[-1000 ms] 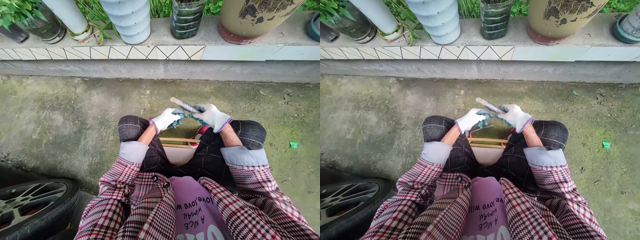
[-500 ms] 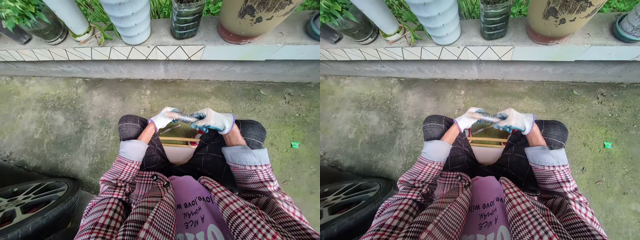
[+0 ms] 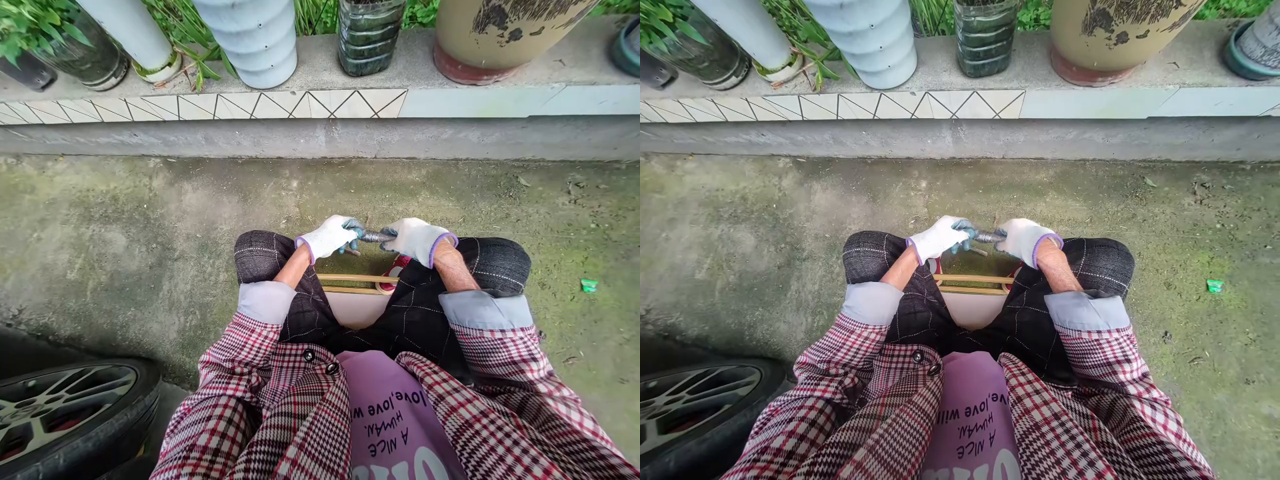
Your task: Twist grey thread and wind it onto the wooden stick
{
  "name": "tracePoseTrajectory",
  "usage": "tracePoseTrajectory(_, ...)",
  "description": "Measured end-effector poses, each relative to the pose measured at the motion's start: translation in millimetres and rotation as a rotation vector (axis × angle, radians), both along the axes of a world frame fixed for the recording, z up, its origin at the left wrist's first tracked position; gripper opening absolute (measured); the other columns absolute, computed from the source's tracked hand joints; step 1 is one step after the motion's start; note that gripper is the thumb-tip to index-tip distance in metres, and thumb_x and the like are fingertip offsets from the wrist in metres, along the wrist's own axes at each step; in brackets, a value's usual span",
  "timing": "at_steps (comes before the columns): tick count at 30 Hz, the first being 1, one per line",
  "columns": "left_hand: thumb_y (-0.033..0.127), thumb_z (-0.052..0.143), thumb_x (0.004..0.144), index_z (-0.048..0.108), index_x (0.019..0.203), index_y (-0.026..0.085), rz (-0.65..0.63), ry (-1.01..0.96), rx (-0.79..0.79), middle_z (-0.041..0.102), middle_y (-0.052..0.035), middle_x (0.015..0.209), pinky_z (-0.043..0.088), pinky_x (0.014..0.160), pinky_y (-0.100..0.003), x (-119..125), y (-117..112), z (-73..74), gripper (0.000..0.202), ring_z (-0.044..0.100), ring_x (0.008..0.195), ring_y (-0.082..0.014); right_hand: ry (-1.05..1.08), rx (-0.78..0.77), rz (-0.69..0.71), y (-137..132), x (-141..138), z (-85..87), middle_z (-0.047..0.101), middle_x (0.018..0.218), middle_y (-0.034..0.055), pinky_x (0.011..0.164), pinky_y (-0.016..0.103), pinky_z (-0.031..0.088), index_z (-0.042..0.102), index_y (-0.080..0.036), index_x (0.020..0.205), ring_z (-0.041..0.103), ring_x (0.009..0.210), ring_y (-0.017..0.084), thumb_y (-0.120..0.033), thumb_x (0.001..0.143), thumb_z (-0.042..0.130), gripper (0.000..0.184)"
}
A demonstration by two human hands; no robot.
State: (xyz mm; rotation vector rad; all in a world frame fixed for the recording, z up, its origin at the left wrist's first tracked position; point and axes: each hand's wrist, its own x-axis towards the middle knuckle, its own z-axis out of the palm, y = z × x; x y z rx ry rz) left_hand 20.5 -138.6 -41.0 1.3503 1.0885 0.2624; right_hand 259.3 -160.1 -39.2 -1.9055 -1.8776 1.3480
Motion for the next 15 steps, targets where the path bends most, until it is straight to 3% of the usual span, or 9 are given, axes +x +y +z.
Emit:
tracePoseTrajectory(3,0.012,0.06,0.092,0.073,0.096,0.011,0.044,-0.116,-0.062,0.073,-0.0017,0.072,0.041,0.051,-0.023,0.9,0.1,1.1,0.014,0.052,0.046,-0.0067,-0.142,0.05,-0.029,3.8,-1.8,11.0,0.053,0.057,0.0007,0.058,0.031,0.034,0.068,-0.023,0.069,0.051,0.059,0.018,-0.029,0.07,0.085,0.018)
tracePoseTrajectory(5,0.013,0.061,0.094,0.075,0.099,0.01,0.066,-0.186,-0.083,0.075,-0.0038,0.075,0.046,0.056,-0.024,0.5,1.0,1.0,0.015,0.057,0.05,-0.0079,-0.106,0.063,-0.079,2.6,-5.6,20.3,0.056,0.059,-0.0011,0.055,0.029,0.036,0.071,-0.021,0.078,0.051,0.058,0.015,-0.034,0.076,0.08,0.016)
tracePoseTrajectory(12,0.015,0.066,0.092,0.076,0.089,0.009,0.11,-0.288,-0.102,0.075,-0.0058,0.076,0.053,0.072,-0.026,-1.5,-0.2,2.2,0.011,0.068,0.07,-0.0121,0.411,0.02,-0.371,-7.6,-16.2,37.8,0.059,0.064,-0.0019,0.04,0.024,0.039,0.072,-0.016,0.09,0.046,0.048,0.009,-0.038,0.069,0.083,0.032)
tracePoseTrajectory(15,0.013,0.069,0.087,0.076,0.085,0.01,0.076,-0.234,-0.094,0.073,-0.0039,0.073,0.05,0.07,-0.025,-1.7,-1.3,0.7,0.008,0.065,0.069,-0.0115,0.529,-0.013,-0.386,-11.8,-11.7,45.5,0.059,0.064,-0.0024,0.037,0.023,0.037,0.075,-0.014,0.097,0.045,0.045,0.008,-0.038,0.066,0.085,0.041)
